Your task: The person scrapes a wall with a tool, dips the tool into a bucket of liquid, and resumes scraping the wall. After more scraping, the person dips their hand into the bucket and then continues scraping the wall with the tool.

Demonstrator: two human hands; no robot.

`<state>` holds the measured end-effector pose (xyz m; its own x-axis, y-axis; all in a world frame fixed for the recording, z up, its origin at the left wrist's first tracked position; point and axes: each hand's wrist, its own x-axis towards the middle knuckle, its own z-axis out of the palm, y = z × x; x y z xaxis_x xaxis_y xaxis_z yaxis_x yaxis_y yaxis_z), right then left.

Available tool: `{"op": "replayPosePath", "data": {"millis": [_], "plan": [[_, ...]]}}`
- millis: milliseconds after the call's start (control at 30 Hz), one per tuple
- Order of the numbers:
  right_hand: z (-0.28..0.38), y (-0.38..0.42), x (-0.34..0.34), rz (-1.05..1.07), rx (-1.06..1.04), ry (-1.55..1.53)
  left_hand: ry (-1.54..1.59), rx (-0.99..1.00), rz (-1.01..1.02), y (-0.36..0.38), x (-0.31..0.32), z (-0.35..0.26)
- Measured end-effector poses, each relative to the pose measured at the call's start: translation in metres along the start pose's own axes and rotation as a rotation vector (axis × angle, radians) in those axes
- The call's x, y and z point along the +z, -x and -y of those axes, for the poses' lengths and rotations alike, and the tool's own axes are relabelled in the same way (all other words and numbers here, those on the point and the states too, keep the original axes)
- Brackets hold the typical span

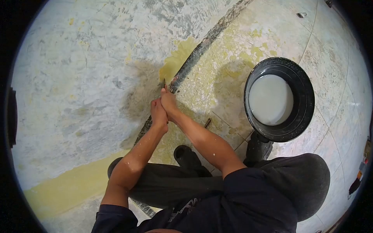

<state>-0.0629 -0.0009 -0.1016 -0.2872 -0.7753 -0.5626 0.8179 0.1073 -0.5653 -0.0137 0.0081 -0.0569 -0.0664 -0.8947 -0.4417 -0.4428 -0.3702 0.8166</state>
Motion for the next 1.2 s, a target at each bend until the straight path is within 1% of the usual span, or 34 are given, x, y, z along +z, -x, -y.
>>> {"op": "replayPosePath", "data": {"millis": [100, 167, 200, 267, 300, 367, 500, 567, 600, 667, 800, 867, 967, 1000, 1067, 1200], "plan": [[0.006, 0.001, 0.013, -0.066, -0.030, 0.099, 0.063, -0.042, 0.003, -0.007, -0.007, -0.008], [0.001, 0.001, 0.020, -0.137, -0.137, 0.164, 0.159, -0.030, 0.099, -0.023, -0.016, 0.003], [0.003, 0.000, 0.020, -0.135, -0.140, 0.167, 0.164, -0.027, 0.098, -0.028, -0.019, 0.003], [0.007, -0.001, 0.022, -0.164, -0.108, 0.000, 0.088, -0.076, 0.212, -0.036, -0.023, 0.002], [0.004, -0.004, 0.019, -0.164, -0.113, 0.003, 0.092, -0.073, 0.215, -0.034, -0.021, 0.001], [-0.001, -0.008, 0.013, -0.101, -0.084, -0.085, 0.106, -0.079, 0.191, -0.028, -0.015, 0.001], [-0.012, -0.012, 0.005, -0.093, -0.109, -0.103, 0.067, -0.040, 0.228, -0.023, -0.013, 0.012], [-0.015, -0.008, 0.001, -0.014, -0.006, -0.019, 0.138, 0.018, 0.050, -0.012, -0.005, 0.016], [-0.014, -0.006, 0.001, -0.016, -0.007, -0.020, 0.137, 0.017, 0.052, -0.014, -0.008, 0.020], [-0.012, -0.003, 0.002, -0.023, 0.073, 0.114, 0.140, -0.054, 0.116, -0.020, -0.018, 0.027], [-0.007, 0.004, 0.002, -0.021, 0.093, 0.150, 0.125, -0.059, 0.094, -0.007, -0.015, 0.016], [-0.015, 0.000, 0.001, -0.004, 0.017, 0.003, 0.049, -0.069, 0.004, 0.005, -0.009, 0.004], [-0.020, -0.004, 0.000, 0.004, 0.025, -0.037, 0.092, -0.078, 0.027, 0.006, -0.009, 0.005], [-0.016, -0.001, 0.002, 0.008, 0.028, -0.035, 0.094, -0.078, 0.022, 0.005, -0.011, 0.005], [-0.009, 0.005, 0.007, -0.028, 0.005, 0.142, 0.069, -0.063, 0.040, 0.002, -0.017, 0.004], [-0.012, 0.006, 0.024, -0.069, -0.020, 0.145, 0.042, -0.088, 0.070, -0.005, -0.034, -0.003]]}}
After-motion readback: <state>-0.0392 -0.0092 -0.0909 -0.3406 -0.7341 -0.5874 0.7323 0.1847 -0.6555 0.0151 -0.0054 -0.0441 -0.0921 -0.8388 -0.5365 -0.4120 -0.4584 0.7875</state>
